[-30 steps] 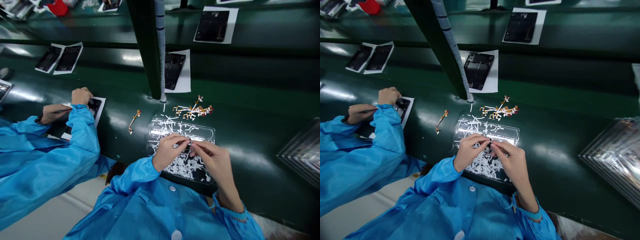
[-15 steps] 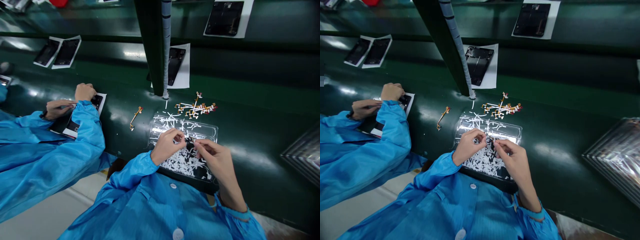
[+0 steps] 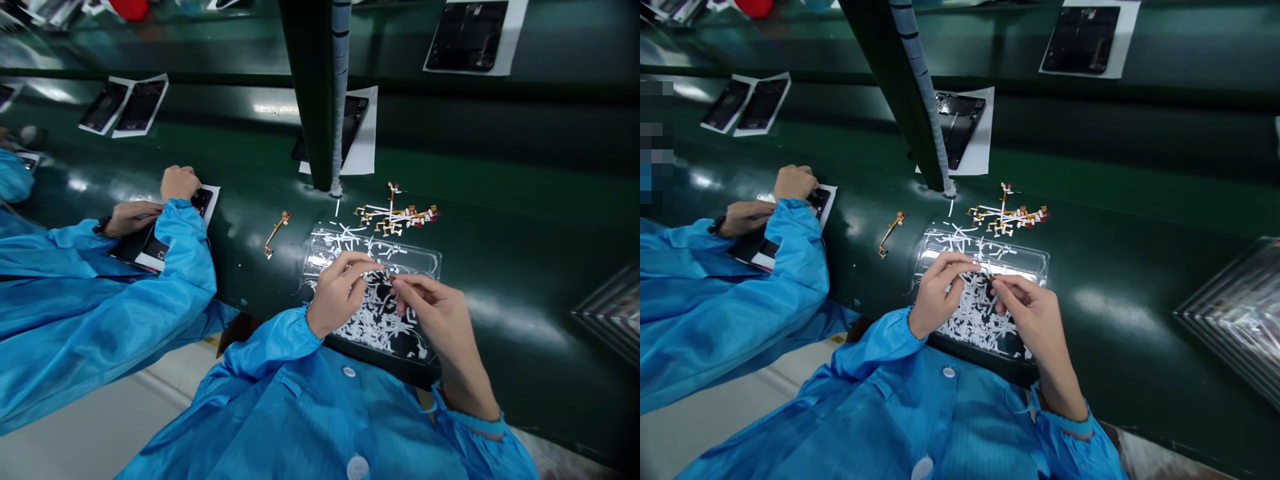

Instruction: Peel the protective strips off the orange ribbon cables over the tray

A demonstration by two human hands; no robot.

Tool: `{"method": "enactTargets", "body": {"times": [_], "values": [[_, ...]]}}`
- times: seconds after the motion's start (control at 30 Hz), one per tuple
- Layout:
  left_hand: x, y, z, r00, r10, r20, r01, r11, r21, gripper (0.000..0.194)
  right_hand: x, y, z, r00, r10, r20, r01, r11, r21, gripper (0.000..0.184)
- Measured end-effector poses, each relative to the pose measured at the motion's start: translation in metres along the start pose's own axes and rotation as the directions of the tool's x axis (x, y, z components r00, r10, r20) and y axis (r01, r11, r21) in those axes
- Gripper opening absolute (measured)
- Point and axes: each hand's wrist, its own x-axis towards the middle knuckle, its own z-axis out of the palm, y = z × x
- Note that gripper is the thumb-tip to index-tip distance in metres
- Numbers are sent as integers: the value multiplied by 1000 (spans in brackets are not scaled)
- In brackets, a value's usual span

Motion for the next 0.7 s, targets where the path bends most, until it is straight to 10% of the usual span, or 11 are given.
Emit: {"method": "enactTargets", "body": {"times": [0.47, 0.7], "values": [[-4, 0, 5, 979, 193, 64, -203, 927, 316, 8, -4, 0, 5, 998, -17, 55, 15, 999, 46, 29], [-4, -1, 4, 991, 106, 84, -128, 932, 340, 8, -4, 3, 0, 999, -22, 30, 24, 998, -51, 30]]}}
